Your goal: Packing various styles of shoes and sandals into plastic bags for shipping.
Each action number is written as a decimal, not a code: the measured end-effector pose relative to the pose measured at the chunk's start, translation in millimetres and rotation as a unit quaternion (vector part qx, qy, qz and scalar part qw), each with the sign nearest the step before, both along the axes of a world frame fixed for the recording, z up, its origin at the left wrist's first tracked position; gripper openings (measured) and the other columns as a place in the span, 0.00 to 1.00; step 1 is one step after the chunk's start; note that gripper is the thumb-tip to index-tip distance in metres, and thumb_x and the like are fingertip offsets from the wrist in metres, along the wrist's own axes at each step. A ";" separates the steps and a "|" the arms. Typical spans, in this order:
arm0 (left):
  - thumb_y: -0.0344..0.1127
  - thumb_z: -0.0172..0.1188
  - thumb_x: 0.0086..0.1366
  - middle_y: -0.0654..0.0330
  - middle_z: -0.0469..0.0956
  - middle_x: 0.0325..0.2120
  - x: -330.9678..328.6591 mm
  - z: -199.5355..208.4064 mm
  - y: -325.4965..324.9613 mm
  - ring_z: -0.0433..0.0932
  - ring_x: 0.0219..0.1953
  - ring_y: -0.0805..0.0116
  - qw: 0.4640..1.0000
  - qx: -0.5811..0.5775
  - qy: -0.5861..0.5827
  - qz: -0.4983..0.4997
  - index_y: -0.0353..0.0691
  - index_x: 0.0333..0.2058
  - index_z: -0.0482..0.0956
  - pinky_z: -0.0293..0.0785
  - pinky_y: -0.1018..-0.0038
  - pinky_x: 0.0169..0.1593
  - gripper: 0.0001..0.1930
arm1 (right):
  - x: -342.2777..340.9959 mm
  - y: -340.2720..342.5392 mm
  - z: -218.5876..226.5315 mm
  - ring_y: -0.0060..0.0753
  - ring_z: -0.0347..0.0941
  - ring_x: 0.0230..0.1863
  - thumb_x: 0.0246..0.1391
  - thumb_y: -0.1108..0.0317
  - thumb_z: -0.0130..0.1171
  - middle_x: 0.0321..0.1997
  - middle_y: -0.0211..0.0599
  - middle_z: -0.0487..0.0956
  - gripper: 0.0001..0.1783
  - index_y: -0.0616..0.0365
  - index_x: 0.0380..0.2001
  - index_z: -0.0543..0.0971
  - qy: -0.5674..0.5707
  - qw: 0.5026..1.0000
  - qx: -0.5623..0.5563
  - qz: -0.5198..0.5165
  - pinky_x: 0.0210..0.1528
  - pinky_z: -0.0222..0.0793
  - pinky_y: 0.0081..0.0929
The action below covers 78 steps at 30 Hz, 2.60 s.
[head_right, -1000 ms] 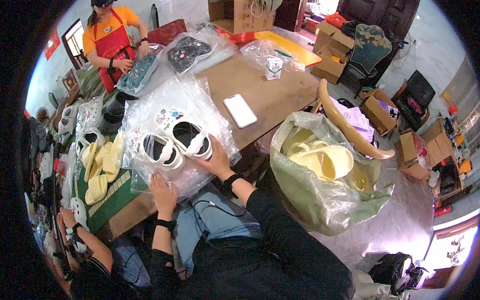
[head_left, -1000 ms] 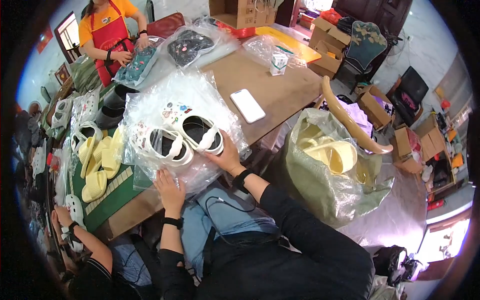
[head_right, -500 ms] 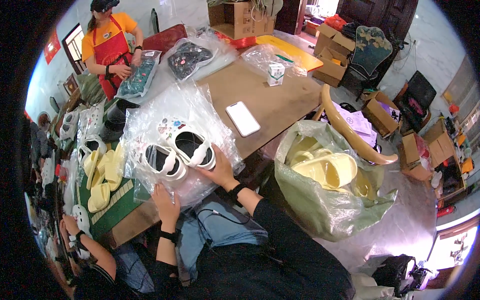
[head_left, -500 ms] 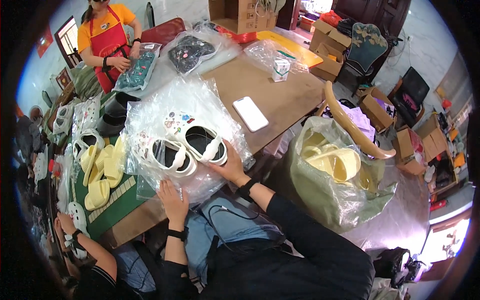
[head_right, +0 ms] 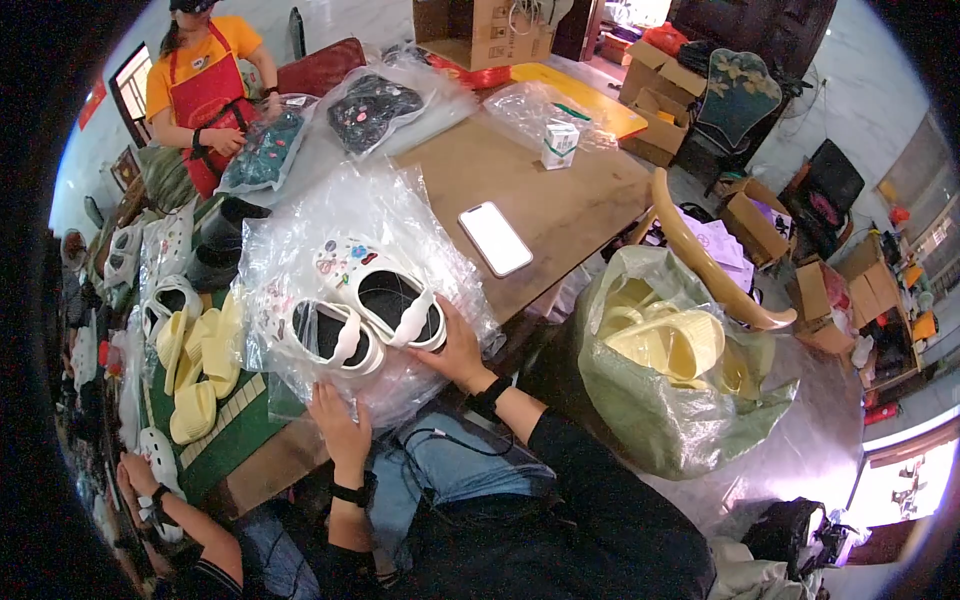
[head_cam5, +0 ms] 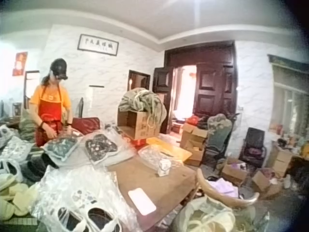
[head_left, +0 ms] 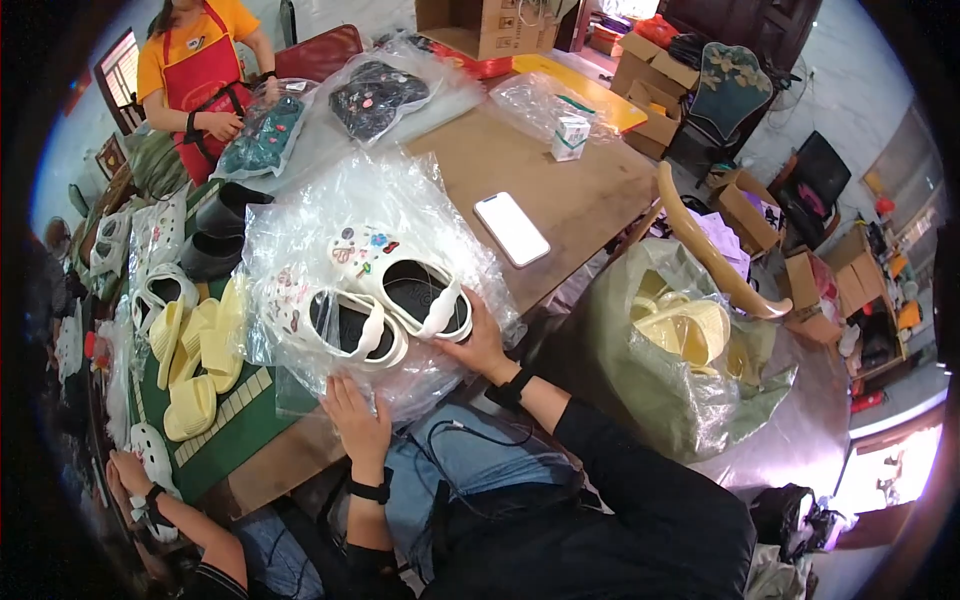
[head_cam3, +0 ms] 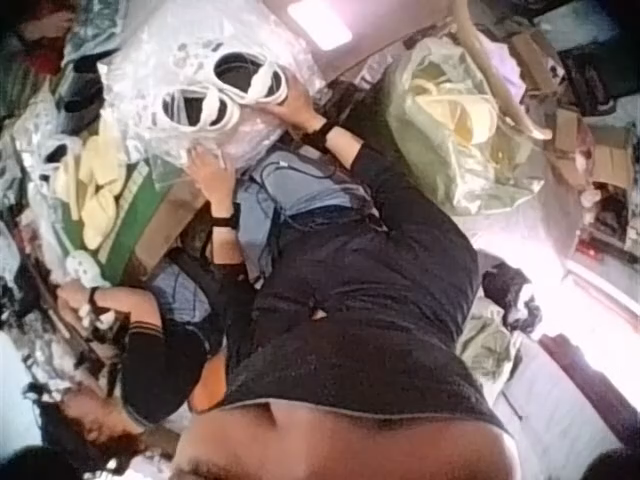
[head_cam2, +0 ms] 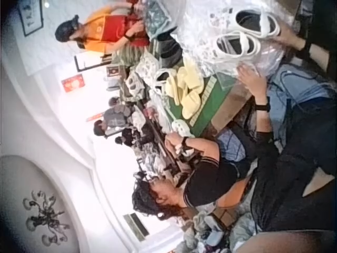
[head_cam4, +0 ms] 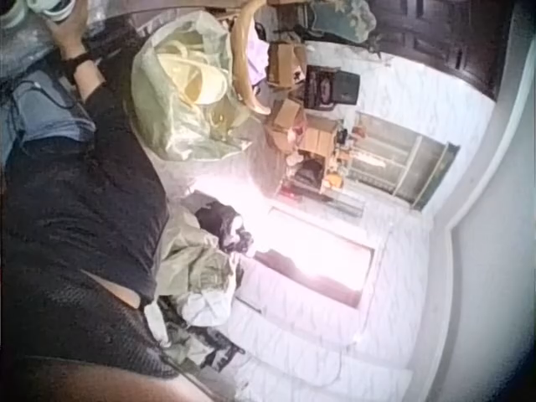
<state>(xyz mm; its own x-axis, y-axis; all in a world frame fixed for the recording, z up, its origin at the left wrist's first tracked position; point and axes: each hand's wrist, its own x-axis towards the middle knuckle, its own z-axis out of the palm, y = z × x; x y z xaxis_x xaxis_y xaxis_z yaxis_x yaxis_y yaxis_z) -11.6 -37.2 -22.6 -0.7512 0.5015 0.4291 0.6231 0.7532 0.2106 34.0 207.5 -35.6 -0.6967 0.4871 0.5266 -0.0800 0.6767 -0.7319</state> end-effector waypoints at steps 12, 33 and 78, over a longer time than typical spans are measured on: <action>0.40 0.53 0.57 0.40 0.60 0.54 0.7 -2.2 0.8 0.54 0.60 0.43 1.000 -0.001 0.007 0.015 0.27 0.54 0.58 0.46 0.48 0.61 0.30 | 0.0 -2.6 2.9 0.52 0.68 0.50 0.32 0.51 0.70 0.51 0.53 0.68 0.52 0.60 0.58 0.55 -0.001 1.000 0.008 -0.004 0.51 0.65 0.39; 0.41 0.53 0.57 0.41 0.60 0.54 -0.7 -3.0 0.3 0.54 0.60 0.44 1.000 0.020 0.012 0.015 0.28 0.54 0.59 0.45 0.48 0.62 0.30 | 0.4 -4.4 4.0 0.54 0.68 0.50 0.33 0.53 0.69 0.51 0.54 0.68 0.51 0.58 0.59 0.54 0.001 1.000 0.000 -0.003 0.50 0.65 0.40; 0.41 0.53 0.57 0.42 0.61 0.54 5.9 -1.4 3.9 0.56 0.59 0.46 1.000 0.021 0.011 0.020 0.29 0.54 0.59 0.46 0.48 0.61 0.30 | 5.6 -4.0 5.3 0.53 0.66 0.52 0.33 0.52 0.69 0.52 0.54 0.67 0.51 0.59 0.58 0.55 -0.002 1.000 0.005 -0.007 0.52 0.64 0.40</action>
<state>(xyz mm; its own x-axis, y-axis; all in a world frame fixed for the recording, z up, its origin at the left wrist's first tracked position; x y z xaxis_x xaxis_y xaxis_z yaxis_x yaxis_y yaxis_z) -5.7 -33.3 -24.0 -0.7608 0.4523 0.4654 0.5971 0.7688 0.2289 39.6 203.5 -30.3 -0.6921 0.4922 0.5279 -0.0666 0.6847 -0.7258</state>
